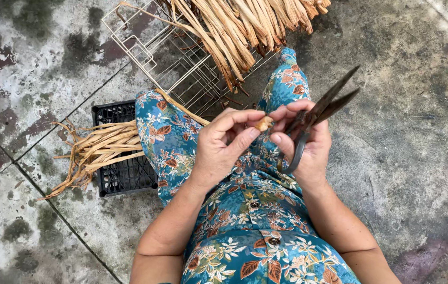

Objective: The person sits on the floor and trims the ends off long dried leaf strips with scissors, one strip at a time, and places the trimmed strips into a black plastic crate beside them. They occasionally pick up new strips from a wire rack and set trimmed pieces aside.

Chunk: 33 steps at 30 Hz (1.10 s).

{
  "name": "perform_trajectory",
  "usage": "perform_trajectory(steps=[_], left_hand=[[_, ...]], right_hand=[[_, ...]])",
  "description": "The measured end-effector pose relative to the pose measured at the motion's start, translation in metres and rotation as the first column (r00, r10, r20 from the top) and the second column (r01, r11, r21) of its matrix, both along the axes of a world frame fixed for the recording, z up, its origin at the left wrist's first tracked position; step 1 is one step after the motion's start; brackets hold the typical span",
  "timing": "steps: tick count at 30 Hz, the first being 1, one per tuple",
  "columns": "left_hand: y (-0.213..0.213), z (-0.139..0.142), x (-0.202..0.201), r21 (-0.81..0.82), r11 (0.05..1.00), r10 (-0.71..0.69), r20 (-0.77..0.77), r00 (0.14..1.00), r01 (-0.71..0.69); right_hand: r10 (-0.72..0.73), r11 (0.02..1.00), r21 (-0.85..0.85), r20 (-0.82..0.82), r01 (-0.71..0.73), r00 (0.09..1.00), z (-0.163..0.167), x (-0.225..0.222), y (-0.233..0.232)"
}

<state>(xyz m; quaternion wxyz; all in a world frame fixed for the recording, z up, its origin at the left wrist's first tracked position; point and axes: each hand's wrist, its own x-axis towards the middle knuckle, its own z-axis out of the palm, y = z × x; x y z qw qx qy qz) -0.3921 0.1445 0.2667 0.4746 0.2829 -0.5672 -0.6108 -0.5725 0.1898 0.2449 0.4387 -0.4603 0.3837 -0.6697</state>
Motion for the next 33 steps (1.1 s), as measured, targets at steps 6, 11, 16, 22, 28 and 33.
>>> perform_trajectory(steps=[6, 11, 16, 22, 28, 33], left_hand=[[0.021, -0.010, -0.021, 0.062, 0.998, 0.005, -0.174, 0.985, 0.006], [0.028, -0.009, -0.022, 0.033, 0.999, -0.018, -0.031, 0.999, 0.019], [0.024, -0.010, -0.021, 0.015, 0.996, 0.090, 0.082, 0.993, -0.091], [0.015, -0.020, -0.012, 0.197, 0.970, 0.163, -0.106, 0.981, -0.140], [0.016, -0.026, -0.008, 0.192, 0.979, 0.106, -0.162, 0.981, -0.074], [0.017, -0.024, -0.007, 0.190, 0.980, 0.089, -0.148, 0.985, -0.060]], right_hand=[[-0.023, 0.995, -0.097, -0.025, 0.020, 0.999, 0.005, 0.005, 0.014], [-0.117, 0.990, -0.088, -0.063, 0.112, 0.991, 0.008, 0.000, 0.014], [-0.036, 0.999, -0.016, -0.002, 0.036, 0.999, 0.006, -0.003, 0.013], [0.078, 0.996, 0.065, -0.472, -0.053, 0.878, 0.008, -0.011, 0.013], [0.034, 0.999, 0.024, -0.722, -0.024, 0.691, 0.006, -0.002, 0.024], [0.046, 0.995, 0.094, -0.732, 0.034, 0.679, 0.007, 0.000, 0.026]])
